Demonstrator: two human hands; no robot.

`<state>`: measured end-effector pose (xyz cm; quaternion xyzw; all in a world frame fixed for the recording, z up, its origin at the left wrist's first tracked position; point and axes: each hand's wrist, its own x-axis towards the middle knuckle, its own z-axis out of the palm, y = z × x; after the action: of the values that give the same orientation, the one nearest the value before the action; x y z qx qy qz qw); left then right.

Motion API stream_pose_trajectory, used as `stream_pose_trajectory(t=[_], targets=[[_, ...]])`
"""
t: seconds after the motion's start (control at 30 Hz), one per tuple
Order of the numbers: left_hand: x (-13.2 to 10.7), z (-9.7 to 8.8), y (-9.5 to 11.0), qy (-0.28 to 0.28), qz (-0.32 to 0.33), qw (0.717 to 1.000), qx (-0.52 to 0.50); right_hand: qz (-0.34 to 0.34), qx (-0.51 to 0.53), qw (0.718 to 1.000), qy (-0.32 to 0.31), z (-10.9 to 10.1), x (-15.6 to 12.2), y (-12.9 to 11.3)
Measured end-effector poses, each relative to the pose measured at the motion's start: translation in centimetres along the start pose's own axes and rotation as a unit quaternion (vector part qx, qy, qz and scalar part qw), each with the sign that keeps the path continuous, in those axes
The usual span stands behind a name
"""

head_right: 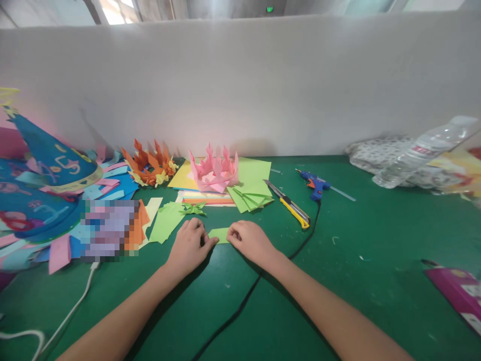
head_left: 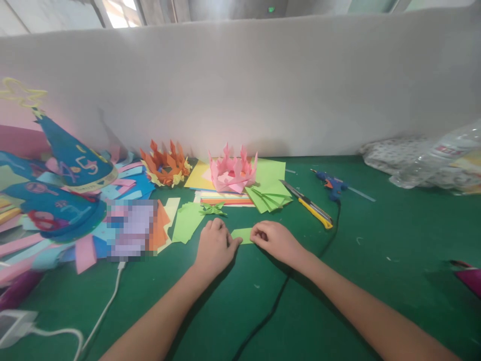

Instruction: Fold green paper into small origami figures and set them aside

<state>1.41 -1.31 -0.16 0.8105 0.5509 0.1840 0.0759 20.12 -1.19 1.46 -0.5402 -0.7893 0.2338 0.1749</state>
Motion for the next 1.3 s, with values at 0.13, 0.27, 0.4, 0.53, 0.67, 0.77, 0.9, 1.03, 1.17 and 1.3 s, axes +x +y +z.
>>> stream_pose_trajectory(t=[0.13,0.27,0.4,0.53,0.67,0.77,0.9,1.03,1.17,1.3], targets=[[0.1,0.0,-0.1,-0.006,-0.008,1.0,-0.014,-0.002,0.001,1.0,-0.003,0.1,0.0,0.1],[0.0,0.0,0.0,-0.001,-0.017,1.0,-0.019,-0.015,-0.004,1.0,-0.003,0.0,0.0,0.0],[0.1,0.1,-0.1,-0.002,-0.025,0.998,-0.055,-0.03,-0.009,0.999,0.002,-0.1,-0.1,0.1],[0.1,0.2,-0.3,-0.012,-0.012,0.997,-0.075,-0.04,-0.003,0.999,-0.007,-0.3,-0.2,0.6],[0.0,0.2,-0.5,-0.015,-0.002,0.997,-0.08,-0.038,0.004,0.999,-0.009,-0.3,-0.3,1.1],[0.0,0.0,-0.5,-0.023,-0.002,0.996,-0.082,-0.022,0.025,0.999,0.002,-0.2,-0.4,1.3],[-0.1,-0.2,-0.5,-0.031,-0.002,0.995,-0.091,-0.003,0.053,0.999,0.011,0.1,-0.4,1.4],[-0.2,-0.1,-0.4,-0.02,0.005,0.993,-0.119,0.0,0.047,0.999,0.006,0.1,-0.3,1.4],[-0.1,0.1,-0.5,-0.017,0.037,0.986,-0.16,-0.01,0.056,0.998,0.01,0.1,-0.3,1.3],[0.1,0.2,-0.7,-0.014,0.07,0.978,-0.196,-0.014,0.071,0.997,0.018,0.2,-0.3,1.2]])
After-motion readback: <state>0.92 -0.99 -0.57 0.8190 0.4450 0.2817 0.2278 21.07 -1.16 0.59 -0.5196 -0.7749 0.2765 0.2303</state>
